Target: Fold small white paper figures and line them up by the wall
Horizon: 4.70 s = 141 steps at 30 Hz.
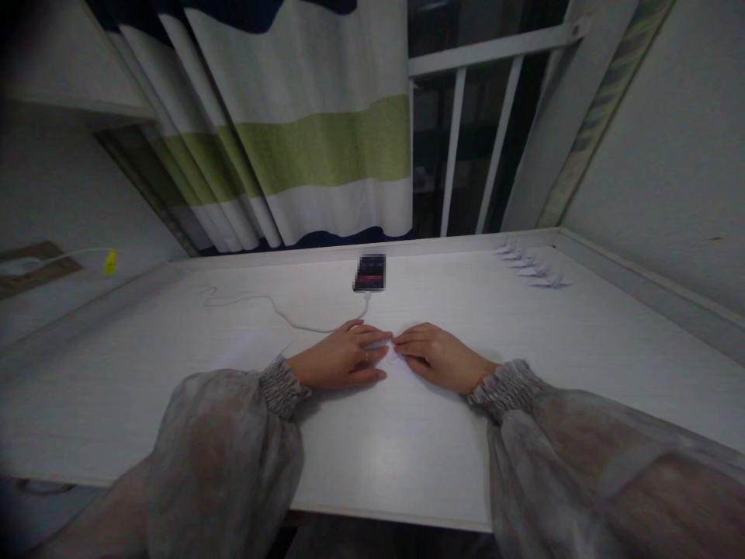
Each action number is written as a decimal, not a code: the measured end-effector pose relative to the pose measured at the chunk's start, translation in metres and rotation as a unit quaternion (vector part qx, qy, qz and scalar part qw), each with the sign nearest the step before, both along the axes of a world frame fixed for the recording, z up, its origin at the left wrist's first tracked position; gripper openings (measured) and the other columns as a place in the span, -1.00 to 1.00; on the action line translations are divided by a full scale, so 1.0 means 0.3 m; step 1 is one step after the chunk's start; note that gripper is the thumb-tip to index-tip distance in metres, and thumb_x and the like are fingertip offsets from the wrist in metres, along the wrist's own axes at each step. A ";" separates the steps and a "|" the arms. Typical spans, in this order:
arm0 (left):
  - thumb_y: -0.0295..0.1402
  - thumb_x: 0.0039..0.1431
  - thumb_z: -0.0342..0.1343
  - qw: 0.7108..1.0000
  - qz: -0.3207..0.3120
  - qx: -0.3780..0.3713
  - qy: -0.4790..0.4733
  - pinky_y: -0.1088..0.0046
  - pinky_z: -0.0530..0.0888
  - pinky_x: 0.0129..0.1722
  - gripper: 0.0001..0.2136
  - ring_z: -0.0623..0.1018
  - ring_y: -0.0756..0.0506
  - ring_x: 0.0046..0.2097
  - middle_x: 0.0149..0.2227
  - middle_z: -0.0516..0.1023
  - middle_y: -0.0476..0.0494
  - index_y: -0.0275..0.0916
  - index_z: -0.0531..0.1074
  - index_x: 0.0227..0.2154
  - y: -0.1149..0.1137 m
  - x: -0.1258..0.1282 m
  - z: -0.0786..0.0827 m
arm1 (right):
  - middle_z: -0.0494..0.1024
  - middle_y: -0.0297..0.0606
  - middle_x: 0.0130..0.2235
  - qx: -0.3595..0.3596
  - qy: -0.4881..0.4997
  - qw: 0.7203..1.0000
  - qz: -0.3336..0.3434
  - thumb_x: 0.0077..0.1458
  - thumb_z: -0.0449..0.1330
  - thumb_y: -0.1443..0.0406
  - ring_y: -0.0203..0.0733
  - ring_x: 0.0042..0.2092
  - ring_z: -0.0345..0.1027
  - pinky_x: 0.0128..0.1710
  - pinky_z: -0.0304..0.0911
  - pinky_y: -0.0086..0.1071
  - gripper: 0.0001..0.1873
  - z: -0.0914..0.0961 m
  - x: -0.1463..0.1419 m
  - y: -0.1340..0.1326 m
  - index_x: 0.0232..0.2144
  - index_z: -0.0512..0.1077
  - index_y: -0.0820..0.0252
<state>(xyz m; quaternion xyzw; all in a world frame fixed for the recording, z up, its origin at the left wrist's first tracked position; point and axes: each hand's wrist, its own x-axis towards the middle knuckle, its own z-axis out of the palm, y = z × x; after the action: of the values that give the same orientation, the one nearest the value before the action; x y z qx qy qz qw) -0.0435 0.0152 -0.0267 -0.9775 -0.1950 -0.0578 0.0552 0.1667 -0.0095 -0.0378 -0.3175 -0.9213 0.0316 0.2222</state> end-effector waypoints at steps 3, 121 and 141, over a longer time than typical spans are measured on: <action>-0.13 0.12 -0.20 1.000 0.003 0.006 0.000 0.15 0.13 0.02 -0.61 0.29 -0.15 0.00 0.04 0.28 -0.25 -0.28 0.34 -0.15 0.001 0.001 -0.001 | 0.50 -0.22 -0.24 -0.017 0.028 0.999 -0.041 0.05 0.02 0.33 -0.18 -0.16 0.30 -0.10 0.19 -0.20 -0.76 0.015 -0.009 -0.011 -0.23 0.42 0.17; -0.03 0.08 -0.22 0.994 0.106 0.007 -0.005 0.09 0.06 -0.16 -0.56 0.20 -0.25 -0.08 -0.03 0.34 -0.16 -0.14 0.33 -0.10 -0.047 0.011 0.016 | 0.47 -0.20 -0.22 0.024 -0.028 0.996 -0.078 0.10 -0.01 0.30 -0.17 -0.20 0.26 -0.23 0.16 -0.23 -0.76 -0.017 -0.016 0.010 -0.29 0.45 0.16; -0.04 0.08 -0.20 0.995 0.102 0.000 -0.004 0.05 0.01 -0.16 -0.58 0.21 -0.22 -0.11 -0.03 0.36 -0.12 -0.14 0.32 -0.11 -0.057 0.012 0.025 | 0.45 -0.16 -0.12 -0.007 -0.040 0.999 0.016 0.12 -0.06 0.37 -0.20 -0.07 0.27 -0.05 0.16 -0.22 -0.72 0.006 -0.004 0.024 -0.19 0.40 0.25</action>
<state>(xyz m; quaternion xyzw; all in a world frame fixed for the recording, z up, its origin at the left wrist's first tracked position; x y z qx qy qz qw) -0.0398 -0.0019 -0.0190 -0.9523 -0.2940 -0.0553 0.0598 0.1657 -0.0021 -0.0361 -0.3054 -0.9342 0.0290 0.1819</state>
